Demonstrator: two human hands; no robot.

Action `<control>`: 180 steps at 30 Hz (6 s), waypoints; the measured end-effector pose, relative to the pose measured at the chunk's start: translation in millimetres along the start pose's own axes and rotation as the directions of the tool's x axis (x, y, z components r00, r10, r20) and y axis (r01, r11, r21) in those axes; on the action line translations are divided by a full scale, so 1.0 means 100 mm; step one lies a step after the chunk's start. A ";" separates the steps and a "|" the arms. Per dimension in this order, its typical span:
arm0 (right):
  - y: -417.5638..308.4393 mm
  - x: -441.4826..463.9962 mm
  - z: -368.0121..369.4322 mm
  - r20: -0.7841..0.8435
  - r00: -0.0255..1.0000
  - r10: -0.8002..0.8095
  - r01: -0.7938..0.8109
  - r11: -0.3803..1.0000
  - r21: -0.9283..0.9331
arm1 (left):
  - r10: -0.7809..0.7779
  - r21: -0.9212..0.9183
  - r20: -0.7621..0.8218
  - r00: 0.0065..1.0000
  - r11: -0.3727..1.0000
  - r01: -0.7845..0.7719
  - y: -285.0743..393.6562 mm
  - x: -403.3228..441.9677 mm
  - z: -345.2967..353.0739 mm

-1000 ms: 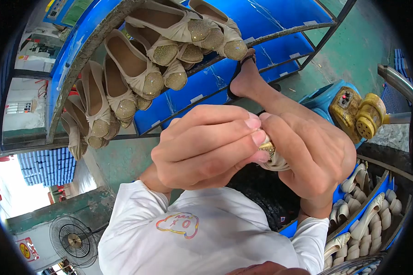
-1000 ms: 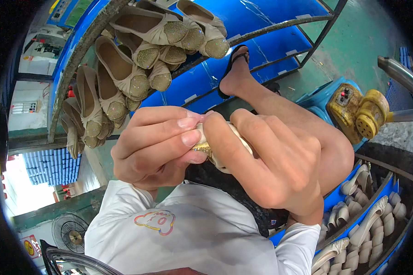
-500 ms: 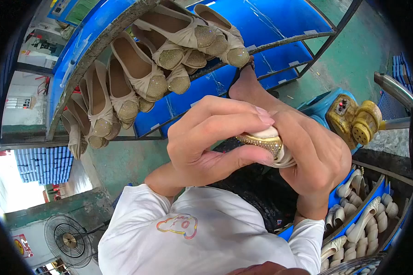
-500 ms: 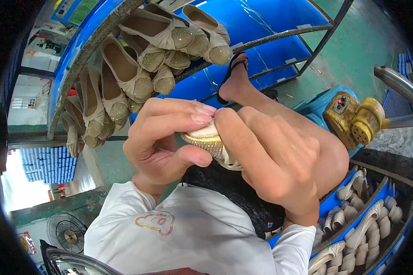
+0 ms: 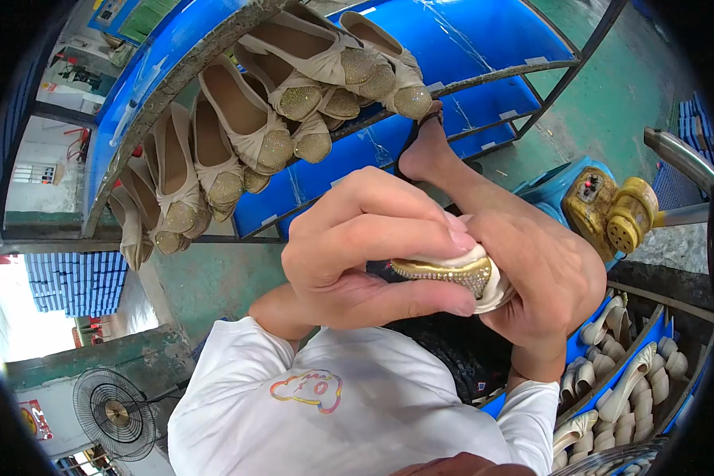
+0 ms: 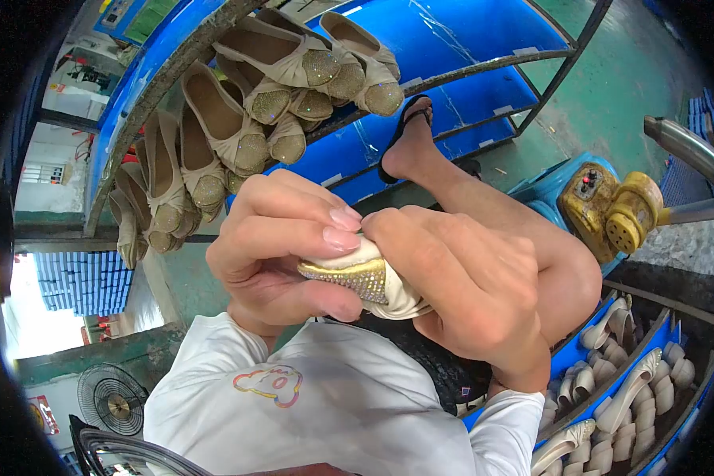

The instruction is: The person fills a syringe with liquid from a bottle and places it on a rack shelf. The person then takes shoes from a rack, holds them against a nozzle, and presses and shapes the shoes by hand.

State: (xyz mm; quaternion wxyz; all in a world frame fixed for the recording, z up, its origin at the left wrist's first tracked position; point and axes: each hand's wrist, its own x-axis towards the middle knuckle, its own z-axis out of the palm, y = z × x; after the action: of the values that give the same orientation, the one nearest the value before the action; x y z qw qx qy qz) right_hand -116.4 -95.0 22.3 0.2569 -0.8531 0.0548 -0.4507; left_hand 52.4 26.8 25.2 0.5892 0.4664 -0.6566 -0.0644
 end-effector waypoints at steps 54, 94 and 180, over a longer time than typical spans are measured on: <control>0.14 -0.07 0.07 -0.021 0.994 -0.106 0.097 0.955 -0.280 | -0.122 0.151 0.059 0.991 0.982 0.112 -0.12 -0.08 0.04; 0.03 -0.08 -0.20 0.224 0.826 0.518 -0.554 0.671 0.492 | -0.381 -0.092 0.289 0.878 0.902 0.422 -0.08 -0.15 0.15; -0.66 -0.76 0.09 0.315 0.567 0.761 -0.714 0.264 0.648 | -0.521 -0.815 0.223 0.824 0.363 0.451 -0.37 -0.25 0.38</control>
State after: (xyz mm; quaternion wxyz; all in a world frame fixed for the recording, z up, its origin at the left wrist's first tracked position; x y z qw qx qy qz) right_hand -163.4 -10.1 -6.1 0.7449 -0.5384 0.2714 -0.2857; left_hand 37.3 5.7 -27.2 0.7154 0.2968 -0.3517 -0.5257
